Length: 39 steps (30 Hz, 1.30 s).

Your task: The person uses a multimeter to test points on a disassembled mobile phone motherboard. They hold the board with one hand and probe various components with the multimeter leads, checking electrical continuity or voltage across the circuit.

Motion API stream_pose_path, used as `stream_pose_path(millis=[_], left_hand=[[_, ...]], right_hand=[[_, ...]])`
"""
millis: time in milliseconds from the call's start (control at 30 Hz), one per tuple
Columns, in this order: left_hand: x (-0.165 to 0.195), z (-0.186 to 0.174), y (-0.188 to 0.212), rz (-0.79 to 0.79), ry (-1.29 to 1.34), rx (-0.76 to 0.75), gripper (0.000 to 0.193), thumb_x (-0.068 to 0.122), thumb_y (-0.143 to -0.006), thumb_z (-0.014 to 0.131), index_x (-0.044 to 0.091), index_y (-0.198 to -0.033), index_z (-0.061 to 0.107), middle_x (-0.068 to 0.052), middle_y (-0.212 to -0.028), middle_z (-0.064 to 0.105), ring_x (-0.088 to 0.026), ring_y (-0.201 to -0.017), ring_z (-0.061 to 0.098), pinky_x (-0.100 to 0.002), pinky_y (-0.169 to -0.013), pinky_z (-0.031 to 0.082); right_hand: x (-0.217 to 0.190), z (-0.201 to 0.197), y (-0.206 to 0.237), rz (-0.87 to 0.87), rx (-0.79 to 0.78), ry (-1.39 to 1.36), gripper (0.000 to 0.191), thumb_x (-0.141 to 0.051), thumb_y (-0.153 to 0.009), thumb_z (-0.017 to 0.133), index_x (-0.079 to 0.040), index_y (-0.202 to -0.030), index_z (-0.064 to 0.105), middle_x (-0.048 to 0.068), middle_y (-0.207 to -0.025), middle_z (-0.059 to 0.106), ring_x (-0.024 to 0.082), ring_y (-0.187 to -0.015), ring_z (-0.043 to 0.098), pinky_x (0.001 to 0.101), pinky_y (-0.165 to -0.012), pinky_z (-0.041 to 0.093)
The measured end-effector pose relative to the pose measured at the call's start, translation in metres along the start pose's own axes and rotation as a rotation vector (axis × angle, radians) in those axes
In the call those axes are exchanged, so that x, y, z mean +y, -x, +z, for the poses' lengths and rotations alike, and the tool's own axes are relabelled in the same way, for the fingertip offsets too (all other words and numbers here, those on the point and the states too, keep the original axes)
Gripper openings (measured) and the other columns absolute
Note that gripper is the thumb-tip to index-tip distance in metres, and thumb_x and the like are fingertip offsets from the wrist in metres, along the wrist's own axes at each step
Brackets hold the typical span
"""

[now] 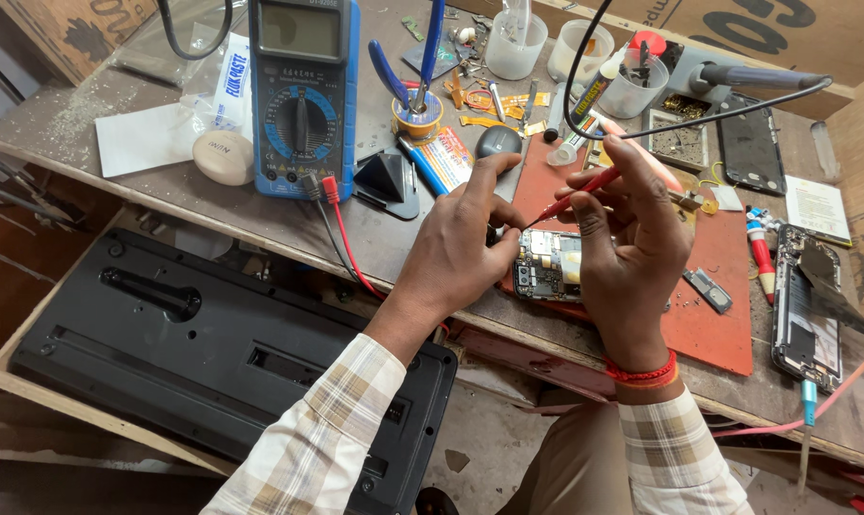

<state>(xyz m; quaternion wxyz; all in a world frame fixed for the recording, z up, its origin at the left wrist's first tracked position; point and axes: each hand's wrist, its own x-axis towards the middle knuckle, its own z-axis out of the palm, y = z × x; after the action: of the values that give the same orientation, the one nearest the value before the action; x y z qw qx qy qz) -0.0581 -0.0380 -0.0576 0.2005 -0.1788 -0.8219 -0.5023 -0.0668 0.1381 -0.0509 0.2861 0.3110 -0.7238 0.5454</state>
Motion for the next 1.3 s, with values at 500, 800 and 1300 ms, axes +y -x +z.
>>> stream_pose_path(millis=[500,800,1300], left_hand=[[0.007,0.0,0.007,0.139,-0.253,-0.079,0.124,0.047,-0.047,0.096,0.013,-0.151,0.036,-0.005,-0.104,0.063,-0.028,-0.107,0.06,-0.045,-0.092,0.041],[0.012,-0.001,0.006,0.108,-0.291,-0.088,0.133,0.049,-0.046,0.097,0.014,-0.154,0.029,-0.004,-0.106,0.063,-0.028,-0.112,0.057,-0.046,-0.095,0.036],[0.011,0.002,0.003,0.066,-0.324,-0.13,0.136,0.056,-0.047,0.096,0.01,-0.155,0.028,-0.003,-0.103,0.064,-0.026,-0.112,0.058,-0.047,-0.097,0.036]], right_hand=[[-0.004,0.003,-0.018,-0.083,-0.071,0.233,0.044,0.008,-0.1,0.074,0.001,-0.141,0.06,0.011,-0.111,0.072,0.017,-0.103,0.074,0.0316,-0.093,0.064],[0.004,0.004,-0.024,0.012,-0.063,-0.069,0.038,0.012,-0.105,0.07,0.003,-0.141,0.061,0.009,-0.113,0.069,0.015,-0.105,0.072,0.0307,-0.098,0.064],[0.019,-0.001,-0.023,0.027,0.055,-0.148,0.033,0.011,-0.101,0.076,0.005,-0.131,0.064,0.013,-0.112,0.072,0.02,-0.106,0.075,0.0336,-0.097,0.067]])
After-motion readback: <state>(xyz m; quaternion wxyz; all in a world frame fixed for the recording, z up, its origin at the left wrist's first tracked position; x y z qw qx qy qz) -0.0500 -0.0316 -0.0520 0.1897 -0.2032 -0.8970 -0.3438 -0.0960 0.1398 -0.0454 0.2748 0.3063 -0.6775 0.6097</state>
